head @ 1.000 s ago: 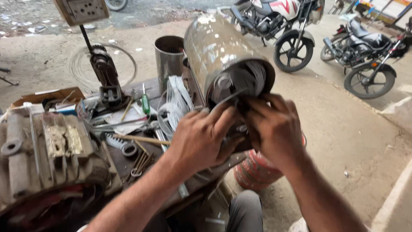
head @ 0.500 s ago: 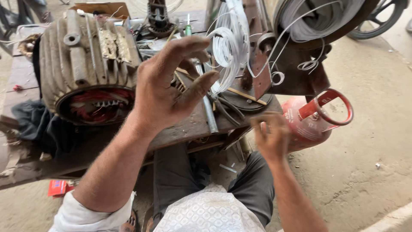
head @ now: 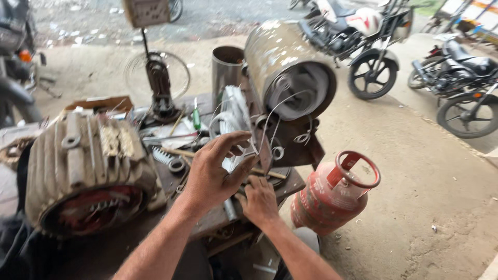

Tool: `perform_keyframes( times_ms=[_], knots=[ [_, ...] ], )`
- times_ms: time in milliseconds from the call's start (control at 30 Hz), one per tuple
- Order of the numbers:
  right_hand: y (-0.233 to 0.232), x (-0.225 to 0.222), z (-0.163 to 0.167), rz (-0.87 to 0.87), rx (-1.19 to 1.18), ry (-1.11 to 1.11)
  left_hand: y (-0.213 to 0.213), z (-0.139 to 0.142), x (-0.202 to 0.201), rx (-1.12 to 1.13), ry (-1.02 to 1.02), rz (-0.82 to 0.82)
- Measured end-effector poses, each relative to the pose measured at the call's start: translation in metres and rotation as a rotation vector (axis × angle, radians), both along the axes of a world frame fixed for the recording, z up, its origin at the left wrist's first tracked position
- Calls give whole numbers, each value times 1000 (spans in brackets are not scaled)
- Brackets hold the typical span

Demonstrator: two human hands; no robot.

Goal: The person winds white insulated wire into a cylindrical metal form using a wooden stick and pliers. They repeatedly push the wire into the form, cut excess wire, and adjust the coil with both hands. The work occurs at a cluttered outdoor workbench with several motorcycles parked nearby.

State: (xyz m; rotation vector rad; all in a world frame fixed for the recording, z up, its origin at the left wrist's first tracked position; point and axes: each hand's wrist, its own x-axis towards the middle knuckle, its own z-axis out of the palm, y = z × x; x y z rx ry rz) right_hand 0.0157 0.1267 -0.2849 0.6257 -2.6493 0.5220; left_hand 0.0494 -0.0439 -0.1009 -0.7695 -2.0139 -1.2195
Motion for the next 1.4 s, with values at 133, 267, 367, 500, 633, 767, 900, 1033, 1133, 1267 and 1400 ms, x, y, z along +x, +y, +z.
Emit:
perform_keyframes(
  times_ms=[133, 267, 367, 500, 633, 767, 900, 1033, 1133, 1267, 1400],
  knots=[
    [38, 20, 13, 38, -151, -53, 0, 15, -15, -15, -5, -27],
    [97, 40, 31, 133, -364, -415, -2, 17, -23, 6, -79, -48],
    [131, 56, 39, 254, -793, -732, 8, 14, -29, 40, -92, -145],
    [154, 82, 39, 454, -1244, -715, 33, 6, -34, 48, -151, -252],
    [174, 95, 47, 424, -1415, -739, 50, 5, -28, -178, 29, -179],
    [190, 91, 66, 355, -1266, -567, 50, 4, -15, -504, 161, -150],
    [198, 84, 99, 304, -1072, -255, 50, 0, -15, -387, 66, -199],
    [199, 84, 138, 181, -836, 86, 46, 7, -31, -58, 204, -24],
    [194, 84, 160, 235, -901, 55, 54, 22, -52, -367, 570, 196],
    [181, 83, 166, 245, -836, 144, 71, 38, -70, -573, 552, 190],
    [175, 83, 168, 153, -787, 164, 76, 42, -74, -608, 435, 163]
  ],
)
